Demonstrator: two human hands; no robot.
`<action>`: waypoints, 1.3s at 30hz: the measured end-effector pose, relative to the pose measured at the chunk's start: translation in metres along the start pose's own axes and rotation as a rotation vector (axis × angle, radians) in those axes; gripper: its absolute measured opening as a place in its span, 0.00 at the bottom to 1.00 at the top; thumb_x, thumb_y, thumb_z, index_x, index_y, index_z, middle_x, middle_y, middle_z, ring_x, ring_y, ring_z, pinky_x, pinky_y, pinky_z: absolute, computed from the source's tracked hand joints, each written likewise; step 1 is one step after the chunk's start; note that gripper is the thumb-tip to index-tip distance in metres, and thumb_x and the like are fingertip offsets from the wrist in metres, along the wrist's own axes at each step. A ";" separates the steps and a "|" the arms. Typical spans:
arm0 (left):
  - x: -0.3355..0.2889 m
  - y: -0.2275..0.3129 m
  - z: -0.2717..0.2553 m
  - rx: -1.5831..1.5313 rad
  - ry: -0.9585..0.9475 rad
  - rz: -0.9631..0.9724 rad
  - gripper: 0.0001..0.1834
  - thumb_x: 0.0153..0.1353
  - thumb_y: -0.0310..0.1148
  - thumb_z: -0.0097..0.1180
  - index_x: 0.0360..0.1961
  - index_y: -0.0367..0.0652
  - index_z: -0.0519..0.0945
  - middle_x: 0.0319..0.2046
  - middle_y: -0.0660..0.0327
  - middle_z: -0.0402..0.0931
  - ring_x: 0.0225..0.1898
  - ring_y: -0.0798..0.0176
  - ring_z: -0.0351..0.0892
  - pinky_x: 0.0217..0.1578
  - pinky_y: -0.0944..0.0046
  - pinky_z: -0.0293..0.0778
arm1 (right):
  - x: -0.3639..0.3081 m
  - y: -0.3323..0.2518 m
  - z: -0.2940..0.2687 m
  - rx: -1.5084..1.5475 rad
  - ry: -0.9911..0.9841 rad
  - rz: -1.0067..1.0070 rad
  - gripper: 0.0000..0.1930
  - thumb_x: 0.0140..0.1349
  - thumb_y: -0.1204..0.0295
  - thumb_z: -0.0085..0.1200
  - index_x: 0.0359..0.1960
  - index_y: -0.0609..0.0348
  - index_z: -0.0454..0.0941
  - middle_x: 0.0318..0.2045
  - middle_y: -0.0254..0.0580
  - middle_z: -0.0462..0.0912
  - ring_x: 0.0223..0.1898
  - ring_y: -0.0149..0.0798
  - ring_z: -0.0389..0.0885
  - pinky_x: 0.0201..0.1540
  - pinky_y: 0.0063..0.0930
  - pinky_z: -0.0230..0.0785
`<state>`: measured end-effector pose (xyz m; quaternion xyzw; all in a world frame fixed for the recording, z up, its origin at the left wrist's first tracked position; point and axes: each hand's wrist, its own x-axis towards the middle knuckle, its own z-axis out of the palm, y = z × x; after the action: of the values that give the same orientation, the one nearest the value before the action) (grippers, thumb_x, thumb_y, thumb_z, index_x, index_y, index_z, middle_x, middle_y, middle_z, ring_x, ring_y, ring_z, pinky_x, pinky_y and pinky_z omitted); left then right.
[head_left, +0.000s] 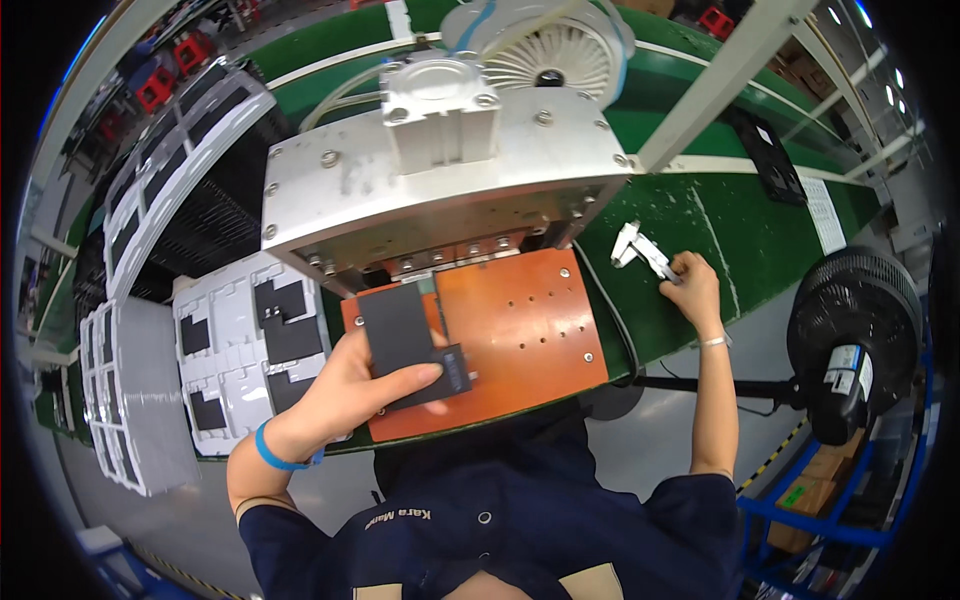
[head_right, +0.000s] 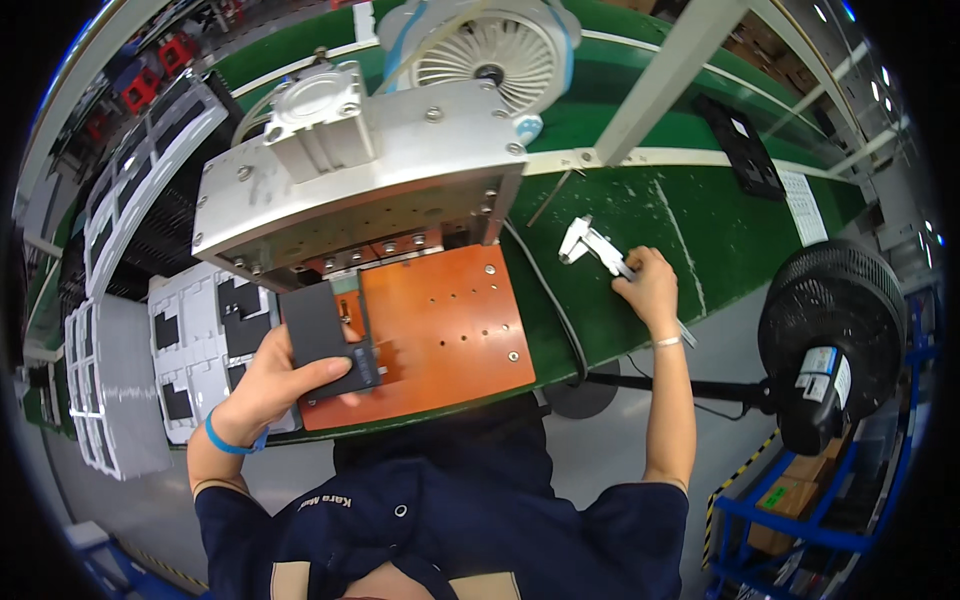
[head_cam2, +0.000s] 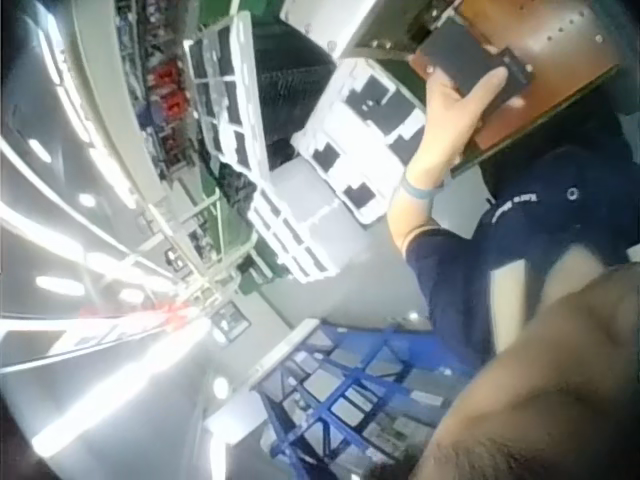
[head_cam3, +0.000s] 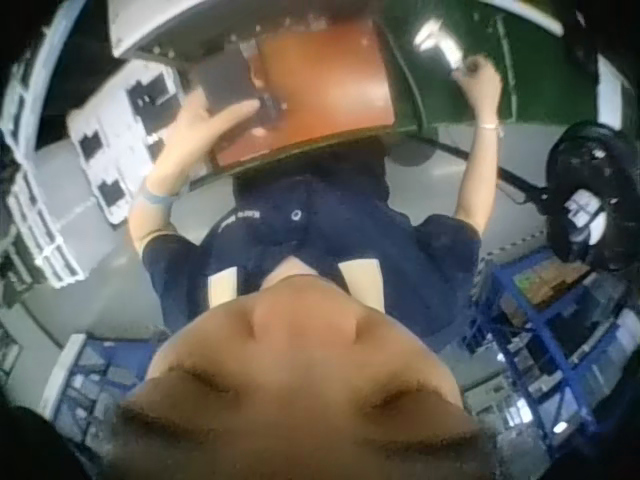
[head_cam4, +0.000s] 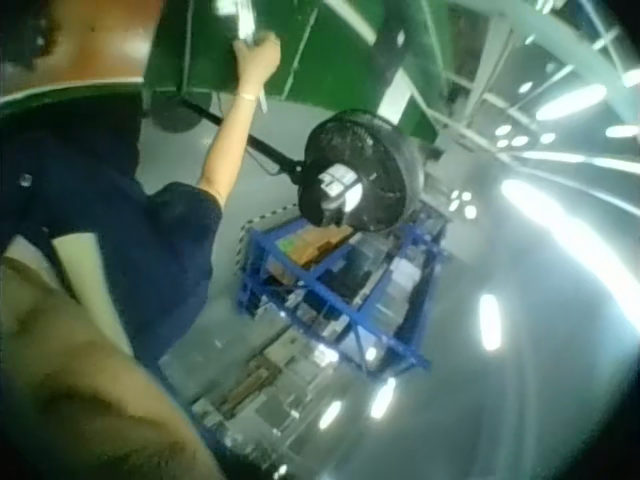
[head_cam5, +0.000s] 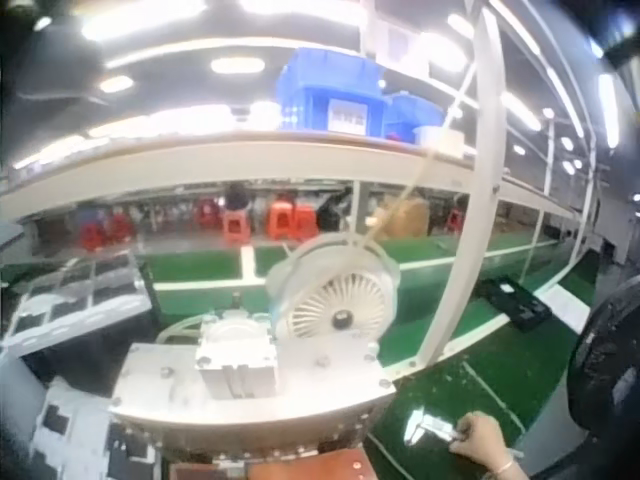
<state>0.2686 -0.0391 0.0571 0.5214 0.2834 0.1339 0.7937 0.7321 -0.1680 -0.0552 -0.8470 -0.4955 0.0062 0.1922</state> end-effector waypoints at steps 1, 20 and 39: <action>0.002 0.000 0.000 -0.003 0.016 0.001 0.14 0.68 0.25 0.56 0.53 0.32 0.75 0.46 0.50 0.82 0.40 0.60 0.86 0.41 0.65 0.83 | -0.005 -0.002 -0.006 0.067 -0.047 0.095 0.13 0.42 0.76 0.63 0.33 0.62 0.77 0.30 0.42 0.81 0.31 0.40 0.81 0.37 0.31 0.74; 0.009 0.001 -0.003 0.034 -0.007 -0.079 0.12 0.67 0.31 0.60 0.46 0.34 0.78 0.41 0.55 0.82 0.38 0.64 0.86 0.33 0.68 0.84 | -0.064 -0.172 -0.088 0.765 -0.172 -0.365 0.12 0.52 0.84 0.66 0.39 0.69 0.81 0.34 0.42 0.85 0.34 0.30 0.85 0.38 0.21 0.76; 0.007 0.005 -0.006 0.039 -0.030 -0.097 0.15 0.66 0.33 0.61 0.47 0.32 0.78 0.42 0.54 0.82 0.42 0.61 0.86 0.32 0.66 0.86 | -0.050 -0.187 -0.079 0.715 -0.224 -0.520 0.11 0.52 0.82 0.67 0.37 0.67 0.82 0.33 0.43 0.86 0.30 0.32 0.85 0.34 0.22 0.76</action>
<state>0.2710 -0.0290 0.0576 0.5243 0.2992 0.0818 0.7930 0.5657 -0.1537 0.0708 -0.5691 -0.6760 0.2200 0.4132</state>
